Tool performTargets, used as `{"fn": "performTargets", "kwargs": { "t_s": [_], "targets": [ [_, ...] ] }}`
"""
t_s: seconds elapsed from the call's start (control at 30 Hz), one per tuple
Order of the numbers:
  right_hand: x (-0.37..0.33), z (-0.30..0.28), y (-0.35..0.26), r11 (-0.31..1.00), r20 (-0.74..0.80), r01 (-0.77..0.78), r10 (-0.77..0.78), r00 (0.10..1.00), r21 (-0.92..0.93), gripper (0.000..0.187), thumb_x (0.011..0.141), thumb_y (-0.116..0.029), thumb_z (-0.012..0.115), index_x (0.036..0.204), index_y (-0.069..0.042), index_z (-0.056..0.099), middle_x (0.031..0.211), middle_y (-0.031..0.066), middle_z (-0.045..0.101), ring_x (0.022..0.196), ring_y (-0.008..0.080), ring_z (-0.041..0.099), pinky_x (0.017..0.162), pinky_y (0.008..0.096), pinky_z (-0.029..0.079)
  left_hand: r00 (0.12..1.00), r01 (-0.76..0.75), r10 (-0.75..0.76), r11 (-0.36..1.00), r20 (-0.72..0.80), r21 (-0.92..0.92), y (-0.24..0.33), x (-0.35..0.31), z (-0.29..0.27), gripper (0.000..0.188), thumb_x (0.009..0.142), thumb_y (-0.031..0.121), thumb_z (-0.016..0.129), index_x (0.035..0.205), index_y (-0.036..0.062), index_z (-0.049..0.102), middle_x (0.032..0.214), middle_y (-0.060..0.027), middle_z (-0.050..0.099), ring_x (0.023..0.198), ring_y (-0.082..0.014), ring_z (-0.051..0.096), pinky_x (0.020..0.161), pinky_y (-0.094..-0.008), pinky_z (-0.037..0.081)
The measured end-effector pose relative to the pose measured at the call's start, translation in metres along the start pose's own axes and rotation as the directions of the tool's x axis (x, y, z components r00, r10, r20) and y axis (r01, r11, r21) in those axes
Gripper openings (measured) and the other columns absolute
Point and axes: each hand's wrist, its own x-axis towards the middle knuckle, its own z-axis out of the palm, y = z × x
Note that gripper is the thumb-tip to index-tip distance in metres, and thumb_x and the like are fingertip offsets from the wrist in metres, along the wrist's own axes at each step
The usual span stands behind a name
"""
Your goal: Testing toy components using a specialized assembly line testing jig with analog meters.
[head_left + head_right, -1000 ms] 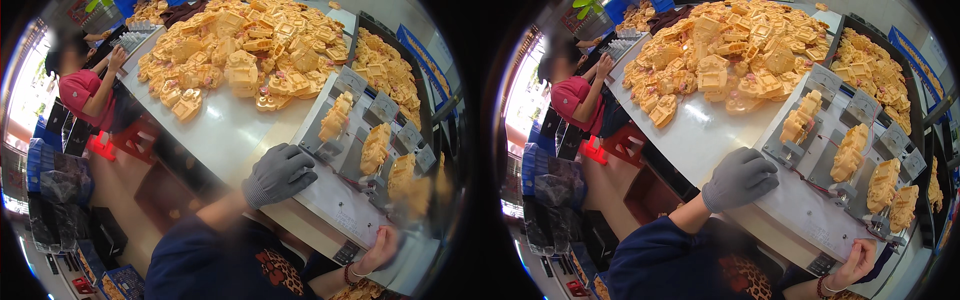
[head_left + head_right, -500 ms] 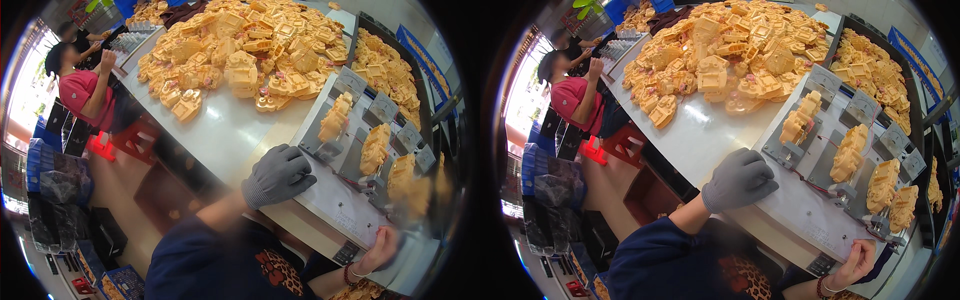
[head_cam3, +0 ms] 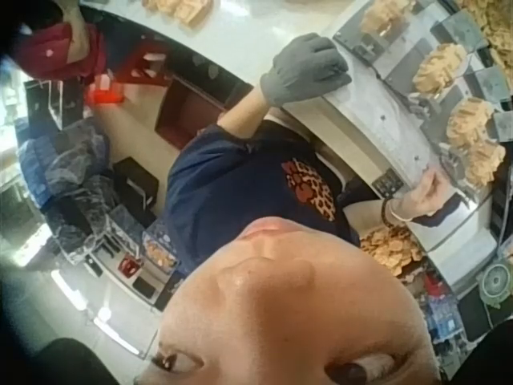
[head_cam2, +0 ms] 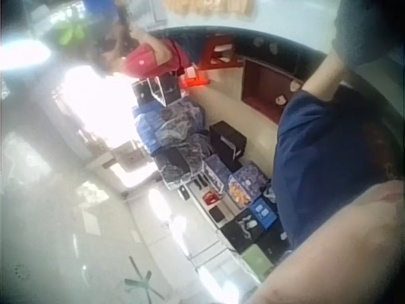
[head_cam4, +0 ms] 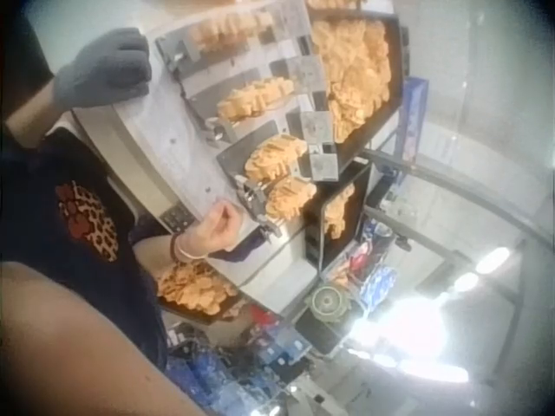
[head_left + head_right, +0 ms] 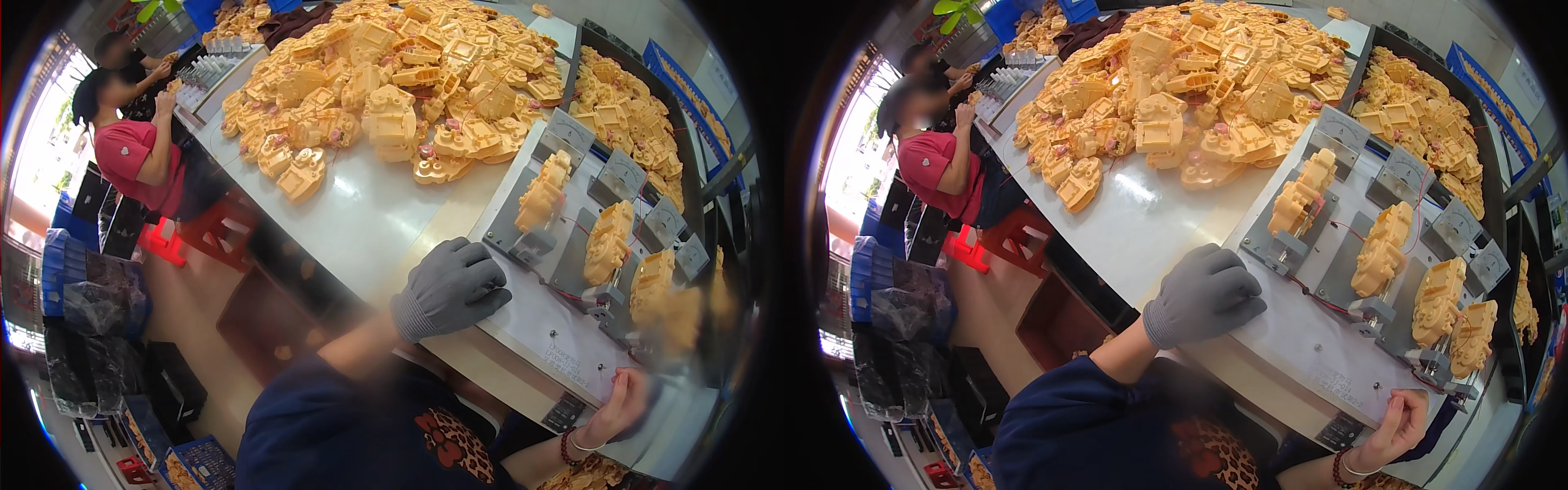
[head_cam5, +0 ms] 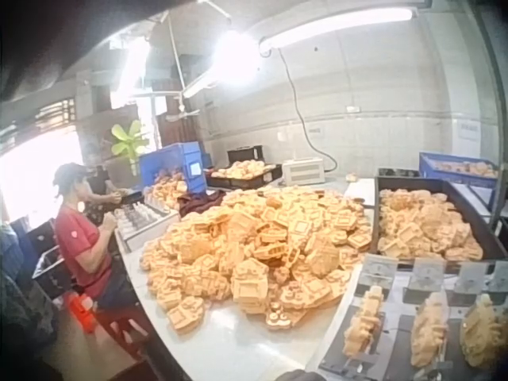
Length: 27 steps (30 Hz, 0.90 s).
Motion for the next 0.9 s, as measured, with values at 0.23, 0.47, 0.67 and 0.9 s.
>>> {"fn": "performTargets", "kwargs": {
  "t_s": [0.23,0.47,0.67,0.9],
  "targets": [
    [0.0000,0.0015,-0.0011,1.000,-0.011,0.001,-0.001,1.000,-0.002,0.012,0.093,-0.007,0.053,0.089,0.003,0.057,0.082,0.0034,0.048,0.072,0.0096,0.042,0.066,0.0216,0.033,1.000,-0.023,0.024,0.999,-0.009,0.026,-0.0025,-0.0005,0.0014,0.018,0.074,0.020,0.078,0.076,0.0122,0.062,0.077,-0.0049,0.057,0.072,-0.0260,0.056,0.065,-0.0373,0.047],
    [0.0000,0.0014,-0.0016,1.000,-0.009,-0.013,0.014,1.000,0.005,0.011,0.093,-0.007,0.053,0.089,0.003,0.057,0.082,0.0033,0.048,0.073,0.0095,0.042,0.067,0.0214,0.033,0.999,-0.032,0.033,0.999,-0.034,0.041,-0.0030,-0.0012,0.0029,0.018,0.071,0.019,0.080,0.075,0.0140,0.063,0.076,-0.0035,0.057,0.070,-0.0256,0.056,0.063,-0.0371,0.047],
    [-0.0015,-0.0001,0.0005,1.000,-0.014,-0.018,0.018,1.000,0.014,0.011,0.092,-0.006,0.053,0.089,0.003,0.057,0.083,0.0034,0.048,0.073,0.0096,0.042,0.067,0.0216,0.034,0.998,-0.034,0.036,0.998,-0.043,0.046,-0.0017,-0.0019,0.0029,0.018,0.071,0.020,0.080,0.075,0.0142,0.063,0.076,-0.0033,0.057,0.070,-0.0253,0.056,0.062,-0.0369,0.046],
    [-0.0011,0.0002,0.0004,1.000,-0.007,-0.030,0.030,1.000,0.009,0.011,0.092,-0.006,0.053,0.089,0.003,0.057,0.083,0.0036,0.048,0.074,0.0097,0.043,0.067,0.0213,0.034,0.999,-0.030,0.031,0.999,-0.040,0.044,-0.0026,-0.0014,0.0034,0.018,0.072,0.020,0.080,0.075,0.0142,0.063,0.075,-0.0032,0.057,0.069,-0.0251,0.056,0.062,-0.0369,0.046]
  ]
}}
